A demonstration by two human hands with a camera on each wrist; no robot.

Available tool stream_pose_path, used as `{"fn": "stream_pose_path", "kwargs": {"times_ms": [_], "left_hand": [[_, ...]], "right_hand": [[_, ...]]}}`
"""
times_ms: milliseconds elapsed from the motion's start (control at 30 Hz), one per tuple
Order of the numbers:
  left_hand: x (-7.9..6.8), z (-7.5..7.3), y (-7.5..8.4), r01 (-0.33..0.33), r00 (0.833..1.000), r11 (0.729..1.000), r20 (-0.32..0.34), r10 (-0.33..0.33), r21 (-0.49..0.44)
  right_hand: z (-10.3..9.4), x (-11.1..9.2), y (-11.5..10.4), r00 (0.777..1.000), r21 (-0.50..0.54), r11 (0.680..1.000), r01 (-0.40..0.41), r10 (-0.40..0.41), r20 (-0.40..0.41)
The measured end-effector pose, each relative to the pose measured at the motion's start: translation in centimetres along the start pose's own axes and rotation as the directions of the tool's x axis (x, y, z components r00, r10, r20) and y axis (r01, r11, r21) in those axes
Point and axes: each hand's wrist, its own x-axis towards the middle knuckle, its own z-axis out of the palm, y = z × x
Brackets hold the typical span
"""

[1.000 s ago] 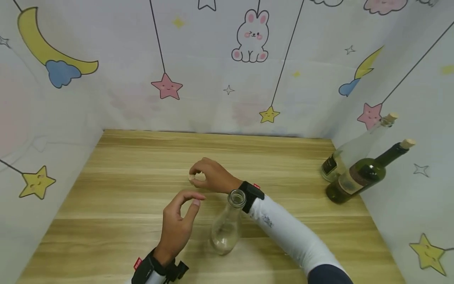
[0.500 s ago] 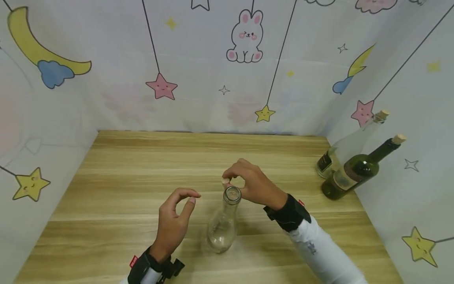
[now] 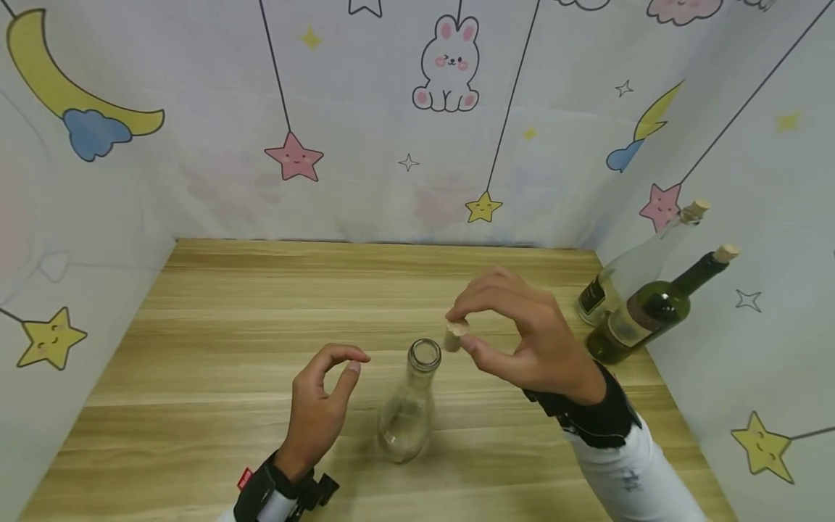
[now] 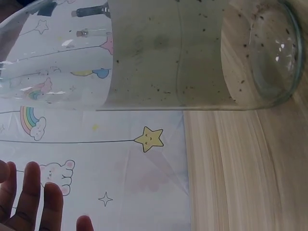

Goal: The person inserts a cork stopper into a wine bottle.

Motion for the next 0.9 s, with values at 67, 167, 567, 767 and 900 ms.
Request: {"fn": "stream_pose_path", "kwargs": {"times_ms": [67, 167, 567, 767, 900], "left_hand": [[0.0, 0.0, 0.0, -0.005, 1.0, 1.0, 0.005, 0.005, 0.003], [-0.1, 0.0, 0.0, -0.007, 1.0, 1.0, 0.011, 0.007, 0.01], [-0.2, 0.0, 0.5, -0.008, 1.0, 1.0, 0.014, 0.008, 0.017], [-0.3, -0.1, 0.7, -0.017, 1.0, 1.0, 0.016, 0.016, 0.023], [-0.3, 0.0, 0.6, -0.016, 1.0, 1.0, 0.027, 0.015, 0.015]], "right_hand": [[-0.4, 1.0, -0.9, 0.999, 0.058, 0.998, 0.03, -0.028, -0.041], [-0.7, 2.2, -2.1, 0.994, 0.16, 0.984, 0.077, -0.063, -0.09], [0.3, 4.1, -3.4, 0.988, 0.173, 0.973, 0.151, -0.146, -0.044], [0.6, 3.9, -3.1, 0.99, 0.137, 0.981, 0.138, -0.136, -0.02], [0.8, 3.6, -3.0, 0.991, 0.127, 0.983, 0.13, -0.129, -0.014]]}}
